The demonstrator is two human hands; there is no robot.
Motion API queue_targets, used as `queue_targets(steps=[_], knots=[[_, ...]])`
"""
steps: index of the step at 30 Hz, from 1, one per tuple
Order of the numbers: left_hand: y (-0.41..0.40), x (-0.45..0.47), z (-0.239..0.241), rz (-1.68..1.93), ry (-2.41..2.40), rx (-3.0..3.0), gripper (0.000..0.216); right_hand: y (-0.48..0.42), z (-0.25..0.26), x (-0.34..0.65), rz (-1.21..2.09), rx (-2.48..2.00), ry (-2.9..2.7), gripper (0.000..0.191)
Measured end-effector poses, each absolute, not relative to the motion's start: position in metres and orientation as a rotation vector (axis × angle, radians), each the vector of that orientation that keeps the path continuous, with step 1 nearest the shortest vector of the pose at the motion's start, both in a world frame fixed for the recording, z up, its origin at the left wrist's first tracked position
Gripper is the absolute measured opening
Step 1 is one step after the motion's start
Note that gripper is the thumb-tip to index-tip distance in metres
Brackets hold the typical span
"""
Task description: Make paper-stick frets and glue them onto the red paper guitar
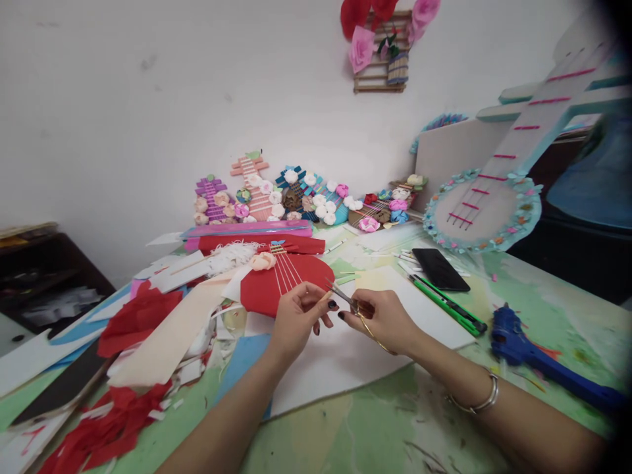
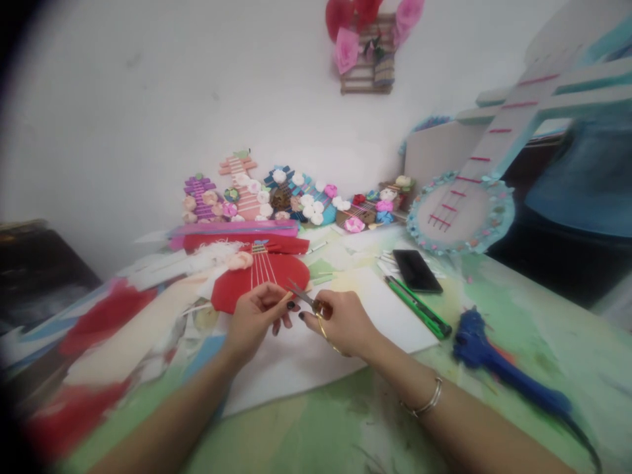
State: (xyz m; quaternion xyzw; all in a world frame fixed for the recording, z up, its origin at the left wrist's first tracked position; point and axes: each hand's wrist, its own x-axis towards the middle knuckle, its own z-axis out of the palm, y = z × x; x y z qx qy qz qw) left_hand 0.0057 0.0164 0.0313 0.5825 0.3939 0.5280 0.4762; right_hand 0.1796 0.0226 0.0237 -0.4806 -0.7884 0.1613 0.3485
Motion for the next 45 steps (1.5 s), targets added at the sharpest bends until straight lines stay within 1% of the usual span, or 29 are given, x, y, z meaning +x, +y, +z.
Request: queue_targets(steps=[3,6,10,12,16,18,20,23,24,26,30,36,38,40,43,45], knots=[[0.016,0.007,0.032,1.306,0.985,1.415,0.024,0.026,0.023,0.179,0.450,-1.303,-2.006,0.020],[0.017,0.008,0.031,1.355,0.970,1.405,0.020,0.039,0.022,0.189,0.325,-1.488,-1.915,0.013],[0.019,0.007,0.029,1.347,0.948,1.421,0.019,0.062,0.013,0.208,0.063,-1.775,-1.943,0.029],[0.020,0.006,0.027,1.321,0.985,1.428,0.020,0.069,0.008,0.215,0.000,-1.857,-1.975,0.029],[0.020,0.006,0.025,1.275,1.044,1.441,0.022,0.069,0.010,0.218,-0.010,-1.837,-2.009,0.021],[0.020,0.006,0.024,1.261,1.064,1.477,0.022,0.063,0.017,0.215,-0.013,-1.766,-2.033,0.021],[0.019,0.007,0.023,1.248,1.096,1.518,0.020,0.054,0.024,0.209,0.117,-1.571,-2.052,0.024],[0.017,0.008,0.023,1.234,1.142,1.595,0.018,0.040,0.028,0.196,0.613,-1.097,-1.998,0.029],[0.017,0.008,0.022,1.232,1.153,1.637,0.016,0.036,0.027,0.191,0.740,-0.989,-1.971,0.028],[0.016,0.008,0.021,1.234,1.165,1.729,0.012,0.030,0.024,0.184,0.862,-0.899,-1.944,0.023],[0.015,0.007,0.019,1.234,1.192,1.890,0.009,0.029,0.019,0.180,0.860,-0.872,-1.903,0.016],[0.015,0.006,0.018,1.145,1.198,2.195,0.013,0.030,0.020,0.185,0.585,-0.911,-1.983,0.016],[0.014,0.005,0.018,1.072,1.231,2.348,0.015,0.029,0.021,0.184,0.571,-0.898,-2.001,0.015],[0.014,0.004,0.019,1.012,1.269,2.480,0.017,0.030,0.022,0.182,0.691,-0.875,-1.954,0.013],[0.013,0.003,0.020,0.992,1.355,2.604,0.020,0.038,0.024,0.179,0.987,-0.897,-1.709,0.022],[0.013,0.001,0.021,1.026,1.404,2.652,0.021,0.048,0.025,0.177,1.156,-1.018,-1.481,0.023]])
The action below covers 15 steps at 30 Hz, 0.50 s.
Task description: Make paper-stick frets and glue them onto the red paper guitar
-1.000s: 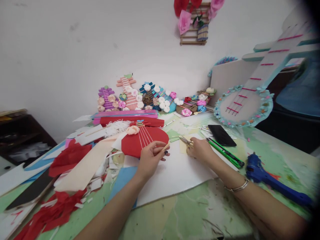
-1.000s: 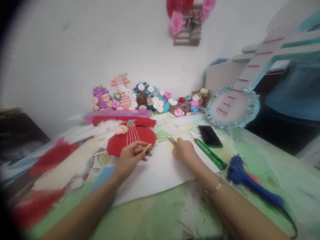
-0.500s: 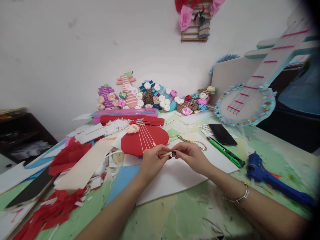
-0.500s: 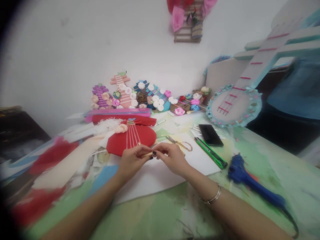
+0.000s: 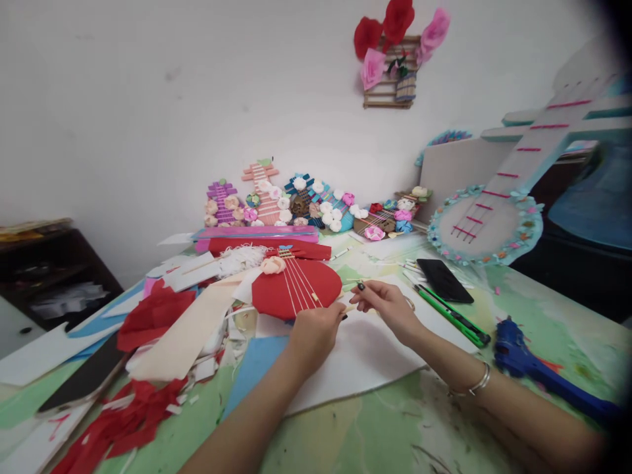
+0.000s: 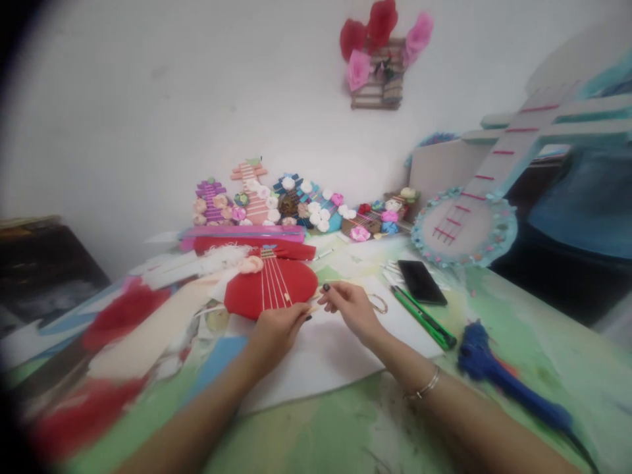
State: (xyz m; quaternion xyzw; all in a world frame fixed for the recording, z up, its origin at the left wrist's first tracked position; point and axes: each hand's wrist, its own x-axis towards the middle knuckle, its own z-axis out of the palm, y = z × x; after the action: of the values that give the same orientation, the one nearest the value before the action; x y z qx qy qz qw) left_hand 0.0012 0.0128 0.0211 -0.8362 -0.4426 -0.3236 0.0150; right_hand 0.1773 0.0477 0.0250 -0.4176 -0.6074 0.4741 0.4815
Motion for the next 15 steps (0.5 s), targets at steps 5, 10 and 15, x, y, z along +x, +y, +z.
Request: queue_targets(steps=[5,10,15], knots=[[0.012,0.000,0.022,-1.160,-1.230,-2.537,0.019,0.078,0.024,0.162,1.506,-1.260,-1.255,0.016],[0.015,0.000,0.020,-1.329,-1.112,-2.543,0.017,0.099,0.024,0.131,1.619,-1.347,-1.211,0.020],[0.023,-0.006,0.024,-1.456,-1.038,-2.344,0.015,0.099,0.029,0.121,1.584,-1.301,-1.107,0.031]])
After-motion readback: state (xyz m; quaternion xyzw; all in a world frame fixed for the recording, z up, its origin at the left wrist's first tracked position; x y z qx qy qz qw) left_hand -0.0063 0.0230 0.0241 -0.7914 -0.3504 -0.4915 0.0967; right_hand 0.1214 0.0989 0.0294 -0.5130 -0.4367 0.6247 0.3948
